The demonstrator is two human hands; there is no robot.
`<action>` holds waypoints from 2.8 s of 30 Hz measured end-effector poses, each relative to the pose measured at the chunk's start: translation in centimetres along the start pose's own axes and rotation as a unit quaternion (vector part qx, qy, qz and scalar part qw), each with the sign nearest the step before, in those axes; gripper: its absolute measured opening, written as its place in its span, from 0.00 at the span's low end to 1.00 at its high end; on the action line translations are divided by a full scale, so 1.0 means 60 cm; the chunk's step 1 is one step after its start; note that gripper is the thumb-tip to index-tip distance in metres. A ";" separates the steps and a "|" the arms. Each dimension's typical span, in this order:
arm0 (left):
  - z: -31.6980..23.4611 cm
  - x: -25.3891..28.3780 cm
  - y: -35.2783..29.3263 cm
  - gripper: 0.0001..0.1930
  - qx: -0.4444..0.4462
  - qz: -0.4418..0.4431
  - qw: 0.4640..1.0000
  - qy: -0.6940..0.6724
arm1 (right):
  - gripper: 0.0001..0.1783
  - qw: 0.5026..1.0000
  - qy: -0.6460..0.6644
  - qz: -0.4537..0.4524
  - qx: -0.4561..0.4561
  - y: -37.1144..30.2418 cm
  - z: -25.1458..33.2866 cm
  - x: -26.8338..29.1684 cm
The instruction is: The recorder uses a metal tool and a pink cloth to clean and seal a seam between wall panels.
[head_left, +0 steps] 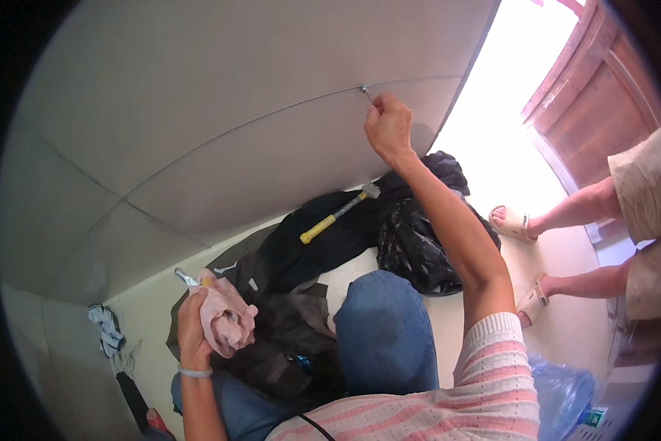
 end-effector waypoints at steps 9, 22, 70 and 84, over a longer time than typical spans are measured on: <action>-0.040 -0.009 -0.041 0.15 -0.010 0.031 0.999 0.007 | 0.03 0.998 0.019 0.040 0.044 -0.062 0.084 -0.066; -0.053 0.021 -0.038 0.12 -0.012 0.002 1.000 -0.021 | 0.07 0.939 0.182 0.282 0.074 -0.221 0.283 -0.190; -0.043 0.031 -0.032 0.11 -0.009 0.021 0.997 -0.077 | 0.08 0.932 0.052 0.289 0.214 -0.307 0.445 -0.317; -0.022 0.017 -0.014 0.11 -0.015 0.011 0.998 -0.060 | 0.09 0.944 0.014 0.261 0.203 -0.227 0.355 -0.231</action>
Point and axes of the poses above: each hand's wrist, its own y-axis towards the middle knuckle, its own x-axis out of the back of the hand, z = x × y, the point moved 7 cm from there along y, towards the middle knuckle, and after that the axes turned 14 degrees about -z, right-handed, at the moved point
